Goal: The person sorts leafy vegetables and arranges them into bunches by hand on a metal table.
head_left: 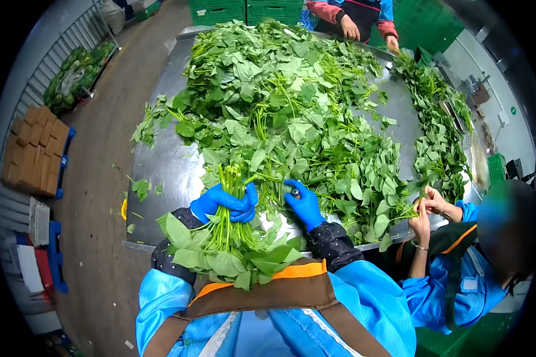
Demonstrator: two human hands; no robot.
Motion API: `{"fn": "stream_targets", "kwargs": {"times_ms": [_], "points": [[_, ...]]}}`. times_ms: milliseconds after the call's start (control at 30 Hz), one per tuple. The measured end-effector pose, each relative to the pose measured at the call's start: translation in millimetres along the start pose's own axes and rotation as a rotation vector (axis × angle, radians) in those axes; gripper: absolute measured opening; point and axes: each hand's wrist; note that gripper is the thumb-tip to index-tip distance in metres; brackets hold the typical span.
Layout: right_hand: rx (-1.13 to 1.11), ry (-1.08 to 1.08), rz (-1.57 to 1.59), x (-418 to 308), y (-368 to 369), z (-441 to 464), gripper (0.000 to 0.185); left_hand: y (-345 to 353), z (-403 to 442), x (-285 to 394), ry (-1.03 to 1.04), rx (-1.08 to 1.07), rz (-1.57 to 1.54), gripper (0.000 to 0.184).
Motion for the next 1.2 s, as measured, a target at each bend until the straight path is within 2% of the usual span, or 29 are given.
{"fn": "stream_targets", "kwargs": {"times_ms": [33, 67, 100, 167, 200, 300, 367, 433, 467, 567, 600, 733, 833, 900, 933, 967, 1033, 1100, 1133, 1200], "points": [[0.040, -0.150, -0.200, 2, -2, -1, 0.044, 4, 2, 2, -0.023, 0.048, 0.033, 0.025], [0.002, -0.139, -0.029, 2, -4, -2, 0.052, 4, 4, 4, 0.000, 0.014, 0.059, 0.031], [-0.038, -0.131, 0.142, -10, -8, -3, 0.061, 5, 7, 7, -0.006, 0.072, 0.149, 0.034], [-0.102, -0.145, 0.387, -63, -21, -9, 0.057, 8, 8, 15, -0.024, 0.197, 0.328, 0.039], [-0.127, -0.187, 0.388, -79, -25, -8, 0.057, 5, 9, 24, -0.023, 0.134, 0.395, 0.049], [-0.183, -0.301, 0.322, -100, -30, -6, 0.056, 21, 16, 34, 0.109, 0.264, 0.860, 0.057], [-0.230, -0.395, 0.251, -108, -28, -5, 0.057, 30, 22, 26, 0.385, 0.423, 1.309, 0.074], [-0.275, -0.388, 0.280, -109, -24, -8, 0.059, 47, 22, 28, 0.220, 0.597, 1.764, 0.083], [-0.298, -0.359, 0.289, -109, -23, -10, 0.059, 38, 23, 22, 0.373, 0.586, 1.946, 0.087], [-0.337, -0.303, 0.353, -107, -21, -14, 0.061, 29, 24, 12, 0.448, 0.633, 2.106, 0.088], [-0.347, -0.290, 0.357, -106, -23, -14, 0.062, 27, 23, 10, 0.417, 0.642, 2.178, 0.087], [-0.332, -0.350, 0.323, -104, -23, -13, 0.068, 22, 25, 3, 0.545, 0.678, 2.194, 0.085], [-0.330, -0.363, 0.260, -78, 0, -11, 0.084, 39, 31, 2, 0.529, 0.800, 2.100, 0.084], [-0.335, -0.397, 0.156, -83, 7, -14, 0.095, 44, 39, -1, 0.489, 0.878, 1.869, 0.083], [-0.288, -0.461, 0.169, -87, 11, -12, 0.095, 43, 42, -6, 0.557, 0.857, 1.755, 0.082], [-0.246, -0.524, 0.185, -92, 15, -11, 0.095, 44, 46, -12, 0.533, 0.897, 1.625, 0.080], [-0.315, -0.399, 0.169, -113, 17, -18, 0.087, 78, 49, -11, 0.356, 0.932, 1.092, 0.076], [-0.200, -0.486, 0.106, -110, 38, -23, 0.079, 67, 57, -21, 0.574, 0.885, 0.938, 0.076], [-0.137, -0.515, 0.058, -107, 44, -24, 0.078, 67, 55, -20, 0.521, 0.926, 0.939, 0.077], [-0.174, -0.362, 0.082, -106, 42, -25, 0.080, 55, 55, -24, 0.488, 0.944, 0.883, 0.079]]}}
Point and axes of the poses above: each hand's wrist, its own z-axis towards the middle knuckle, its own y-axis out of the palm, x = y × z, and after that the axes turned 7 degrees about z, right-handed
